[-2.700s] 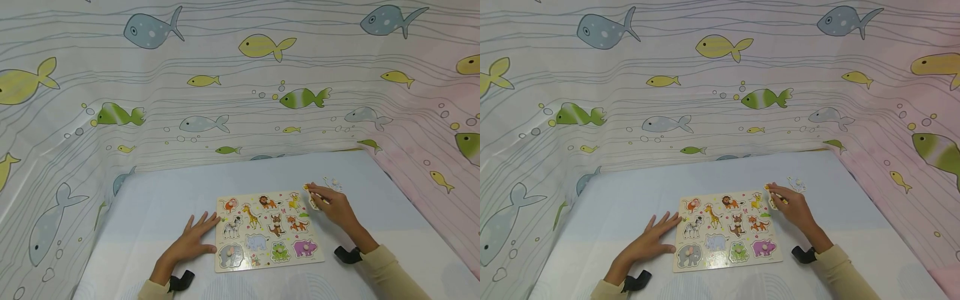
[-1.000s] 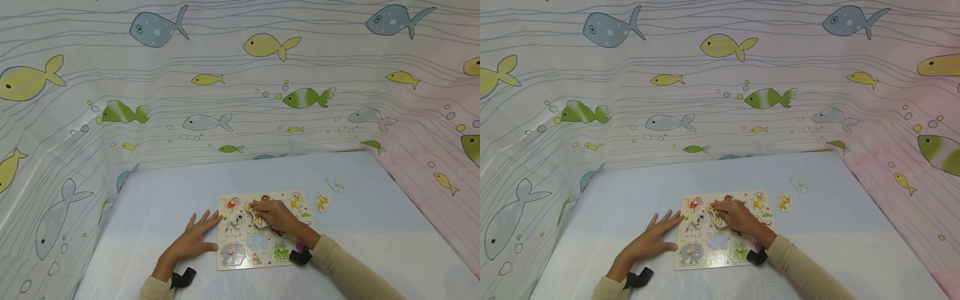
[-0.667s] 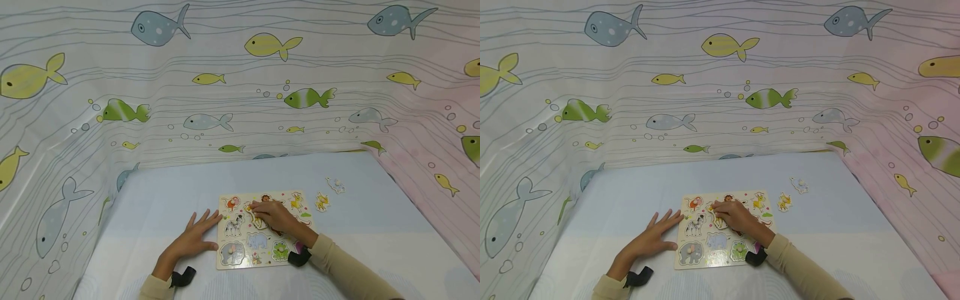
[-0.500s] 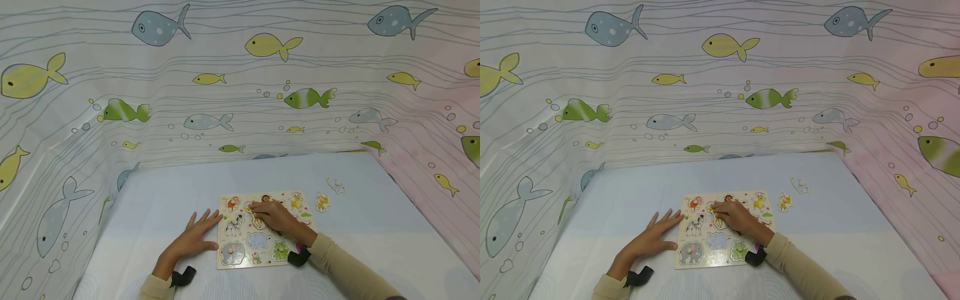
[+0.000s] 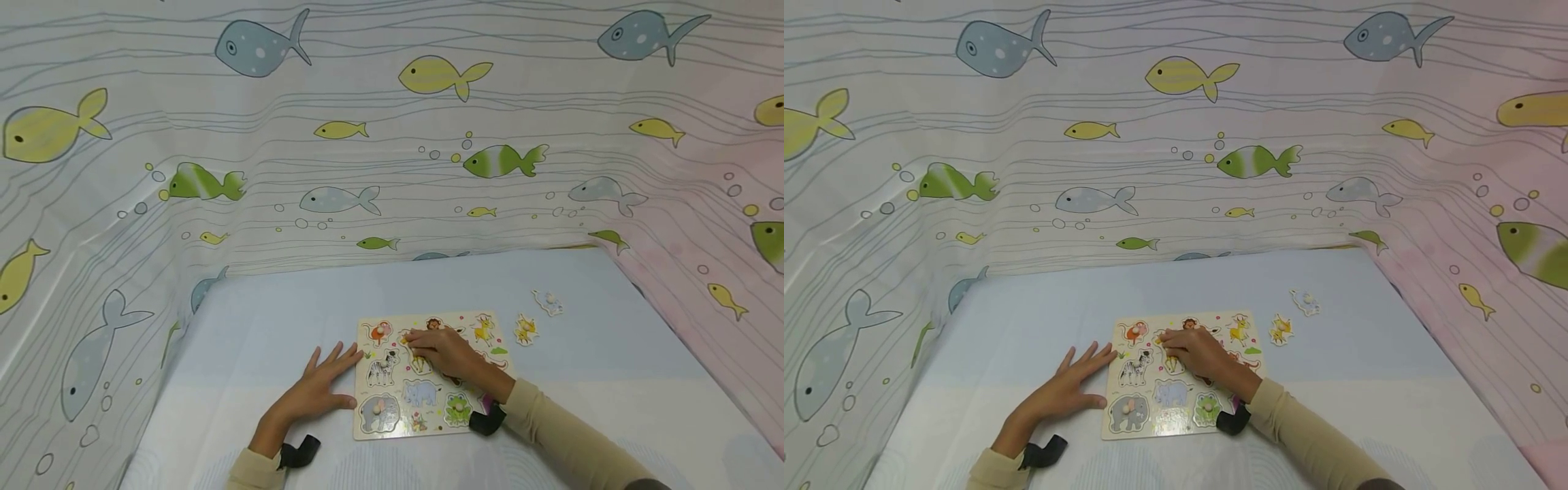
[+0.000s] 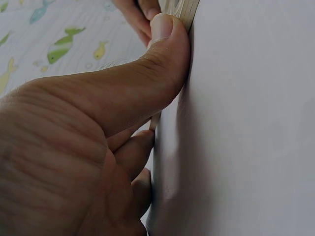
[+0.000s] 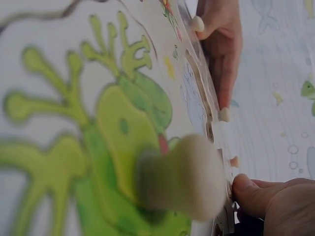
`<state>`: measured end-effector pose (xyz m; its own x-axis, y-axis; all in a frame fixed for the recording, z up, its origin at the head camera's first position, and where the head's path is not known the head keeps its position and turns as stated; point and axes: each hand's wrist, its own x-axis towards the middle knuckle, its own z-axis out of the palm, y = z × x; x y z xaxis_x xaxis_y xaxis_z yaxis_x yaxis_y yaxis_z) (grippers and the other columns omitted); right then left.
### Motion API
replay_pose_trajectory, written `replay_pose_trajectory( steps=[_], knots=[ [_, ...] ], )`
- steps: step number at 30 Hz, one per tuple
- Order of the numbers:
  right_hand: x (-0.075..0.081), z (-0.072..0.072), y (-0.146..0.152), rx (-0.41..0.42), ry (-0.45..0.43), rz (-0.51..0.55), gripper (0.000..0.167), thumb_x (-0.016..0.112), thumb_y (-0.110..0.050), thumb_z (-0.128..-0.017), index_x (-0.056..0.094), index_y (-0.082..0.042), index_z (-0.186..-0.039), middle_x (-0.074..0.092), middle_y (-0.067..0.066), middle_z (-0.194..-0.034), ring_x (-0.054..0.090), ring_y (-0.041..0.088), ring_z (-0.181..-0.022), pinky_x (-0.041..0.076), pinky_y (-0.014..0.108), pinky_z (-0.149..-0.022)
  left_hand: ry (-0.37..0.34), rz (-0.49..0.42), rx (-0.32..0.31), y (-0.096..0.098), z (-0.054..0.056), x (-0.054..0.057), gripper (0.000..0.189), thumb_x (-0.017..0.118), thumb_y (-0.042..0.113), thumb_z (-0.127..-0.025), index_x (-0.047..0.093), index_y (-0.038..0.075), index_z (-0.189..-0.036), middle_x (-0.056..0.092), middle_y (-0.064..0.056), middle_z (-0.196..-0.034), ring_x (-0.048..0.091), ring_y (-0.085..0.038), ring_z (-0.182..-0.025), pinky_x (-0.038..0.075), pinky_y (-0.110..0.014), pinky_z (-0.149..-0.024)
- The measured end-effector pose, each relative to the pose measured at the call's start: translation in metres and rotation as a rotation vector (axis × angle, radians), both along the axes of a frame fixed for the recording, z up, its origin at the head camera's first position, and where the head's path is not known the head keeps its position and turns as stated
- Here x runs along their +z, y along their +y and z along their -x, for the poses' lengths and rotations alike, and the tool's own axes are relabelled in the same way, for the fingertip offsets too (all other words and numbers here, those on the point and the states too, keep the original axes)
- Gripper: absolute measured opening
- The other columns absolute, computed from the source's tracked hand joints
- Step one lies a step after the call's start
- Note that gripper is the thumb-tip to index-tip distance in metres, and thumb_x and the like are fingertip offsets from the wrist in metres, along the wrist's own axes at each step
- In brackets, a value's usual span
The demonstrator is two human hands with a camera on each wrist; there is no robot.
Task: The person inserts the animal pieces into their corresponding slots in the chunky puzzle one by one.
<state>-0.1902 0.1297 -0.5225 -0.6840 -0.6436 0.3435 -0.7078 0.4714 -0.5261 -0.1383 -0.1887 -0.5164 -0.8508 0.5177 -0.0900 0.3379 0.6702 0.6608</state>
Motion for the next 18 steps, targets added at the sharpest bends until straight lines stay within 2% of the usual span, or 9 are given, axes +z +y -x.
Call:
replay_pose_trajectory(
  steps=[7, 18],
  knots=[
    [-0.0006, 0.0008, -0.0011, -0.015, -0.034, -0.012, 0.028, 0.069, -0.011, -0.091, 0.073, -0.004, -0.119, 0.07, 0.009, -0.127, 0.064, 0.025, -0.124, 0.055, 0.039, -0.1, -0.019, 0.013, 0.007, -0.0011, 0.0007, 0.0002, 0.092, 0.081, 0.04, -0.074, 0.04, 0.018, -0.154, 0.027, -0.003, -0.164, 0.011, -0.036, -0.156, -0.013, -0.062, -0.122],
    [-0.0002, -0.0001, -0.0031, -0.033, -0.025, -0.022, 0.029, 0.07, -0.011, -0.091, 0.073, -0.004, -0.119, 0.07, 0.009, -0.128, 0.065, 0.027, -0.122, 0.056, 0.042, -0.1, 0.001, -0.003, -0.002, 0.0009, -0.0011, 0.0018, 0.091, 0.081, 0.04, -0.075, 0.041, 0.015, -0.153, 0.029, -0.008, -0.163, 0.014, -0.04, -0.154, -0.011, -0.065, -0.121]
  ],
)
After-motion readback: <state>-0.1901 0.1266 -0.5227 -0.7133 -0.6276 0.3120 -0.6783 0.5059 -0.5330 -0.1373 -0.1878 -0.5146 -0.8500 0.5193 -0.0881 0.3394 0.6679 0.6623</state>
